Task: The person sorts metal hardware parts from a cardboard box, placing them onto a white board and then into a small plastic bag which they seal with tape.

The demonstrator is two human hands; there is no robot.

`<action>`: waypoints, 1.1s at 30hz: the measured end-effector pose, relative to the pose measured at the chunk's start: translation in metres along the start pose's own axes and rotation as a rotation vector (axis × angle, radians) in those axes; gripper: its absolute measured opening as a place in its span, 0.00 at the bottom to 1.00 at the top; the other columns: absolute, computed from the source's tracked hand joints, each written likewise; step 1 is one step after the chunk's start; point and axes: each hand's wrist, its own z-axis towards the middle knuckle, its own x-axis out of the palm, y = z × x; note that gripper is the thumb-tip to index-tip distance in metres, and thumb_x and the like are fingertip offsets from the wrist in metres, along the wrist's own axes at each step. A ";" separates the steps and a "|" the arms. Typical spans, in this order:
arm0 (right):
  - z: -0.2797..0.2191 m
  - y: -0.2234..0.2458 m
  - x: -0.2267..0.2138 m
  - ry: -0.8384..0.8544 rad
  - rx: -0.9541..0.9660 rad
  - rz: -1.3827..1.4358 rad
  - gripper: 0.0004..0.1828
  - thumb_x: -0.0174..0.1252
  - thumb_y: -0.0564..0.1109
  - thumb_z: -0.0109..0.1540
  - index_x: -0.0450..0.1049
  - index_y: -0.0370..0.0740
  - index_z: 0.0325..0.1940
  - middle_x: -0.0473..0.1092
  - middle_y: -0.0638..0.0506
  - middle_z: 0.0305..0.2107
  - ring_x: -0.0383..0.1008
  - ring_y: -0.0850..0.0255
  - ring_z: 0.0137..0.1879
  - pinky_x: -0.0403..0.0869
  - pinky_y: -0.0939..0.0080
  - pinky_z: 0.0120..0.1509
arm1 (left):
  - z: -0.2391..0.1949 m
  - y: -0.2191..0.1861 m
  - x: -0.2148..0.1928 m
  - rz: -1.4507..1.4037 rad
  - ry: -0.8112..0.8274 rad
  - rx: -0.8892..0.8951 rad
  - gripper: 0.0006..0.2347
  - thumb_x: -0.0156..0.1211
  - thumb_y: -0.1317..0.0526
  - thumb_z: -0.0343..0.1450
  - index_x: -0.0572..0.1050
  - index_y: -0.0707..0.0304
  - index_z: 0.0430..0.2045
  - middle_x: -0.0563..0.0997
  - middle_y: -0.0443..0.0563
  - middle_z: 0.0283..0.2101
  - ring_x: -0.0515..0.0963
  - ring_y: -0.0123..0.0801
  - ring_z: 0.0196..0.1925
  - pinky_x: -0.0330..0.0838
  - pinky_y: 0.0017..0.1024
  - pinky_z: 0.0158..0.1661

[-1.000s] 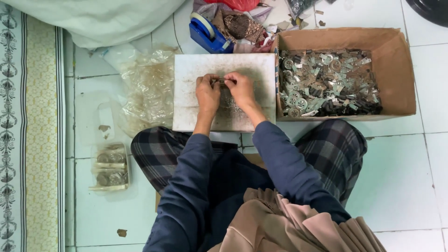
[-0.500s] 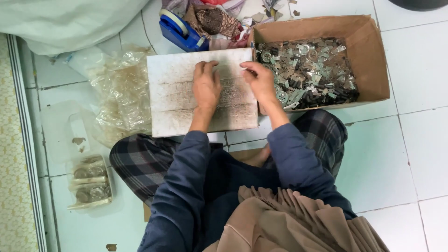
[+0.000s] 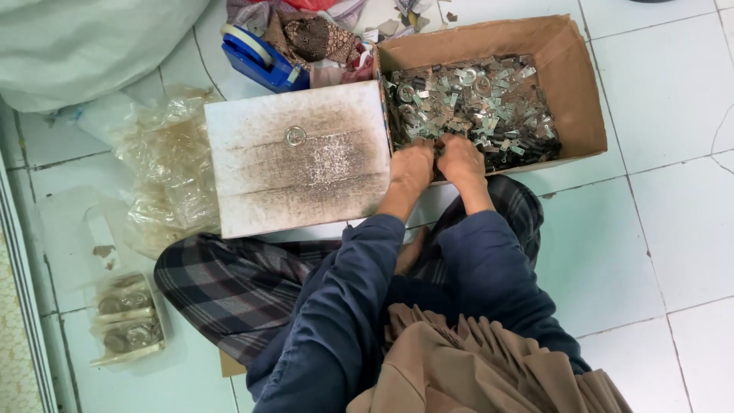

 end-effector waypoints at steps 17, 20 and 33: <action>-0.063 0.125 0.007 -0.349 -0.375 0.885 0.10 0.69 0.37 0.60 0.83 0.46 0.44 0.80 0.48 0.34 0.81 0.58 0.43 0.78 0.57 0.48 | -0.156 0.073 -0.169 -0.985 -0.532 -0.284 0.08 0.63 0.61 0.72 0.80 0.53 0.44 0.84 0.58 0.41 0.83 0.56 0.49 0.79 0.47 0.48; -0.060 0.177 0.037 -0.257 -0.440 0.829 0.10 0.71 0.41 0.59 0.83 0.50 0.44 0.80 0.48 0.34 0.81 0.53 0.46 0.79 0.54 0.49 | -0.187 0.124 -0.173 -0.871 -0.574 -0.440 0.08 0.64 0.59 0.71 0.81 0.50 0.43 0.85 0.54 0.39 0.84 0.51 0.47 0.79 0.46 0.47; -0.040 0.245 0.074 -0.214 -0.310 0.401 0.08 0.68 0.52 0.61 0.80 0.56 0.44 0.79 0.57 0.33 0.81 0.53 0.45 0.77 0.47 0.50 | -0.184 0.185 -0.159 -0.602 -0.547 -0.641 0.08 0.63 0.54 0.72 0.79 0.40 0.44 0.75 0.42 0.45 0.83 0.47 0.50 0.79 0.50 0.50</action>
